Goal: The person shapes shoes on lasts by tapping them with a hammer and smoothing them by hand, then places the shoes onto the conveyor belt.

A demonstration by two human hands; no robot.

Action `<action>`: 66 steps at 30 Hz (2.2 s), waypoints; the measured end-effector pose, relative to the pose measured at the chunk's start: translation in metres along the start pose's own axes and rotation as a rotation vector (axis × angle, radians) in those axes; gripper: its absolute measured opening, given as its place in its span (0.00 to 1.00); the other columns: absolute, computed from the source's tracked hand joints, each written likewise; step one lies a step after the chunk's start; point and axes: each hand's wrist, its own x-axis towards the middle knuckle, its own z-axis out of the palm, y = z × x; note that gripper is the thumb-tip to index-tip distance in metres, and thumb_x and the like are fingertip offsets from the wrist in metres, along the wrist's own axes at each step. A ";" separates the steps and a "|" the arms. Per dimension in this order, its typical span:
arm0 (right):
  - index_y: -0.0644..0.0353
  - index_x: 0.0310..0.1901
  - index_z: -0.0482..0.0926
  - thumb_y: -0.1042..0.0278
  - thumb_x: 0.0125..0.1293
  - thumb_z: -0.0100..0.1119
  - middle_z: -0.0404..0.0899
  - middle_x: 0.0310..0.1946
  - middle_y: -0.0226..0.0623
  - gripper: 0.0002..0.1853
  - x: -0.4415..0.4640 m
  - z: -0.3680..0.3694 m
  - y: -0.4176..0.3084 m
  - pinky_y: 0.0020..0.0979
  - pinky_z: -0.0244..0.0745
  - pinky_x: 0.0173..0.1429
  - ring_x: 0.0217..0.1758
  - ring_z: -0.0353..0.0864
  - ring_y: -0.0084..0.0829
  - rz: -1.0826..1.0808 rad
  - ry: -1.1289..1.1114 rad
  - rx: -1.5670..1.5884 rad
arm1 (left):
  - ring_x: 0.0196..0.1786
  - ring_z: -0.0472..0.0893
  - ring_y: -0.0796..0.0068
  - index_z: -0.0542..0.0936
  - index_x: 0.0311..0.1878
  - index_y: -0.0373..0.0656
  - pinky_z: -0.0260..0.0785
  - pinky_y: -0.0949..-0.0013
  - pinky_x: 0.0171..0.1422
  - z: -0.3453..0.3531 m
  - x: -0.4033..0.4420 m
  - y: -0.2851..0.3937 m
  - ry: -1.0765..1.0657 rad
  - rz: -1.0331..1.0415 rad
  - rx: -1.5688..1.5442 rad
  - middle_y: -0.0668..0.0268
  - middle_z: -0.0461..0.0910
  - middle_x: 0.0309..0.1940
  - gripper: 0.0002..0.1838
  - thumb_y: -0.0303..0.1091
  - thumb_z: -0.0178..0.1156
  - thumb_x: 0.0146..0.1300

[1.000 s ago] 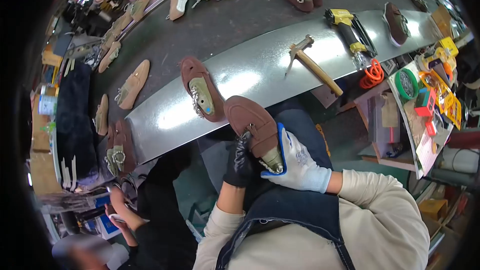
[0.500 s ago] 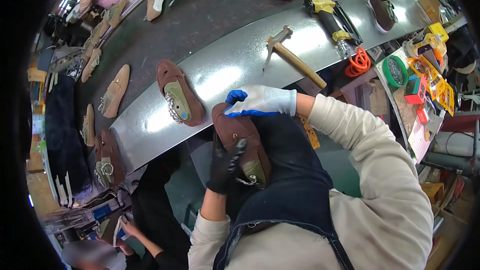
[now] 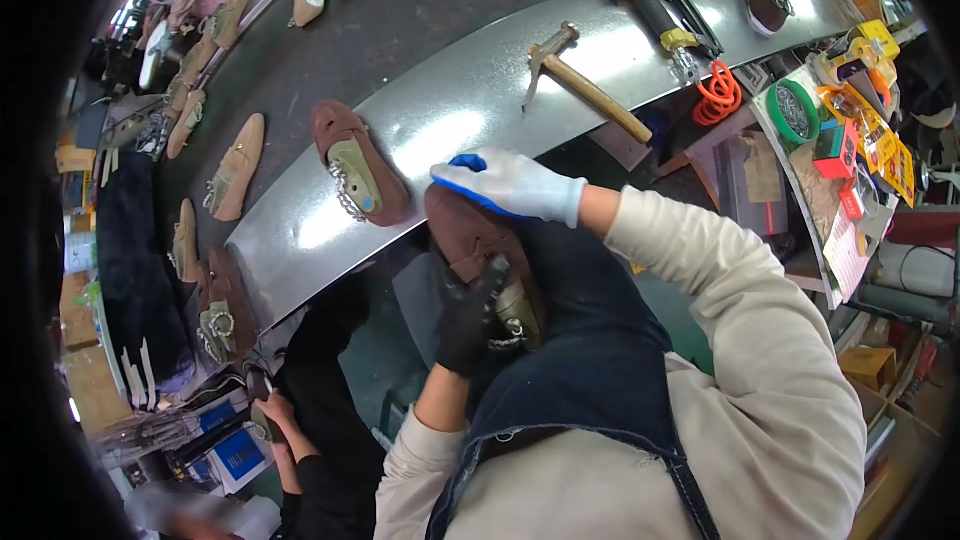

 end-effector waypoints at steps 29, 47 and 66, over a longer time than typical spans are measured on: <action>0.63 0.55 0.78 0.65 0.78 0.58 0.83 0.31 0.43 0.12 -0.078 -0.042 -0.055 0.37 0.74 0.33 0.26 0.80 0.43 -0.502 -0.148 -0.723 | 0.59 0.81 0.36 0.55 0.80 0.26 0.76 0.50 0.63 -0.018 -0.006 -0.009 -0.169 0.321 0.339 0.35 0.73 0.67 0.52 0.43 0.72 0.62; 0.61 0.60 0.76 0.58 0.84 0.45 0.73 0.27 0.28 0.17 -0.112 -0.016 -0.023 0.22 0.60 0.27 0.23 0.65 0.17 0.255 0.224 0.357 | 0.66 0.79 0.59 0.61 0.80 0.39 0.71 0.61 0.71 -0.031 0.004 0.019 -0.116 -0.076 -0.260 0.51 0.75 0.70 0.42 0.29 0.70 0.66; 0.62 0.53 0.75 0.64 0.81 0.49 0.76 0.27 0.30 0.11 -0.066 0.006 -0.025 0.30 0.64 0.29 0.22 0.68 0.25 -0.215 0.405 -0.042 | 0.60 0.84 0.62 0.68 0.75 0.38 0.75 0.62 0.66 -0.014 -0.006 -0.003 -0.085 -0.106 -0.271 0.52 0.81 0.64 0.35 0.29 0.70 0.67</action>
